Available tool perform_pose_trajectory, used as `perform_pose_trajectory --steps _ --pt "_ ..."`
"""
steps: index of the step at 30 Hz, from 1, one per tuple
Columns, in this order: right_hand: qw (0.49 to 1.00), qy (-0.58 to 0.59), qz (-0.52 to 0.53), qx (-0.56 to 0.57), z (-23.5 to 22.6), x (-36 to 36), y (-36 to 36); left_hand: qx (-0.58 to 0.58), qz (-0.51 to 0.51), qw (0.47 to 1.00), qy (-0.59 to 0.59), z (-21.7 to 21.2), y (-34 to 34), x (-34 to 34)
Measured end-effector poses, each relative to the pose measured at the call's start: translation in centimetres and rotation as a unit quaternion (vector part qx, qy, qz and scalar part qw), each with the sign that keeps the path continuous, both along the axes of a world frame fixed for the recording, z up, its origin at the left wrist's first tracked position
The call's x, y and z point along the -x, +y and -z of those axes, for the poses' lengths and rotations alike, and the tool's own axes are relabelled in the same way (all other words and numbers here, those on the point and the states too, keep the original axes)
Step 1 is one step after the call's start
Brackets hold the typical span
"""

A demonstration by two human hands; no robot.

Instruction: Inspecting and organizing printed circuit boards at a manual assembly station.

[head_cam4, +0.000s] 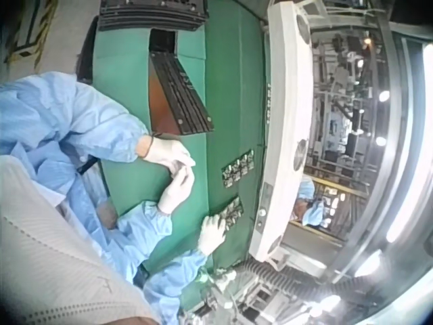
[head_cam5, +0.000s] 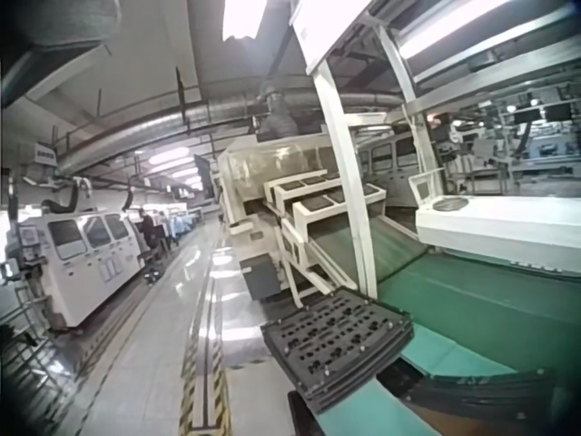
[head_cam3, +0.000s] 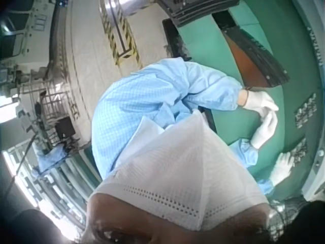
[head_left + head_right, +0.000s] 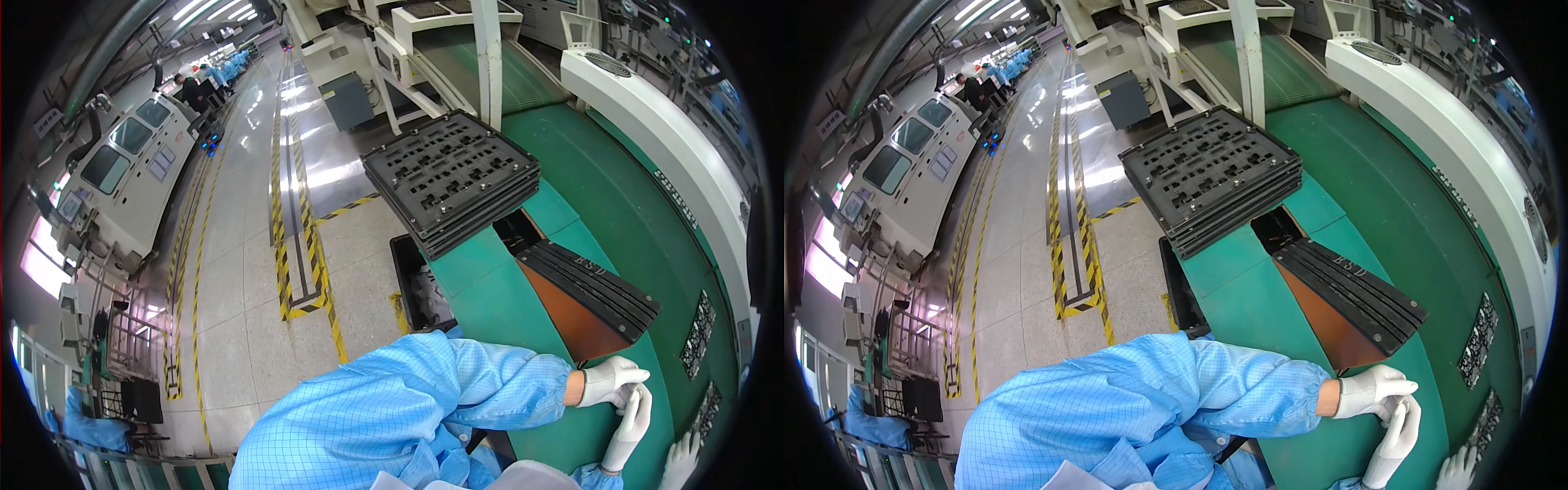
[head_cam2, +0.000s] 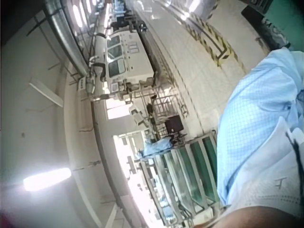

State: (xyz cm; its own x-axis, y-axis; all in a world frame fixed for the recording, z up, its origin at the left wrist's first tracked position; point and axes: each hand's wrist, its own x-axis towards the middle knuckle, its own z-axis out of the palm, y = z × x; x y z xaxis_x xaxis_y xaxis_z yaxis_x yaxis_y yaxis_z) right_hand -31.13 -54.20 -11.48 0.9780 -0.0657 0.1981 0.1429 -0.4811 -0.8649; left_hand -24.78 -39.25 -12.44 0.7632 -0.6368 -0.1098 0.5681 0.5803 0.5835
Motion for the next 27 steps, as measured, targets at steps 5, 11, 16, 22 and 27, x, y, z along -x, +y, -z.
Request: perform_pose_trajectory --steps 5,11,16,22,27 --pt "1.0 0.023 -0.006 -0.015 -0.9 0.3 0.3 0.011 0.005 1.0 0.008 -0.6 0.2 0.2" --pt "1.0 0.011 -0.019 -0.019 -1.1 0.3 0.5 0.007 0.003 1.0 0.015 -0.7 0.4 0.4" --pt "1.0 0.009 -0.029 0.004 -0.5 0.1 0.0 0.013 -0.017 1.0 0.019 -1.2 0.8 0.5" --pt "0.999 0.021 -0.029 0.013 -1.8 0.5 1.0 0.003 -0.007 1.0 0.008 -1.1 0.8 0.3" --pt "0.999 0.02 -0.018 0.022 -1.2 0.5 0.4 0.0 -0.018 0.999 0.028 -0.7 0.3 0.3"
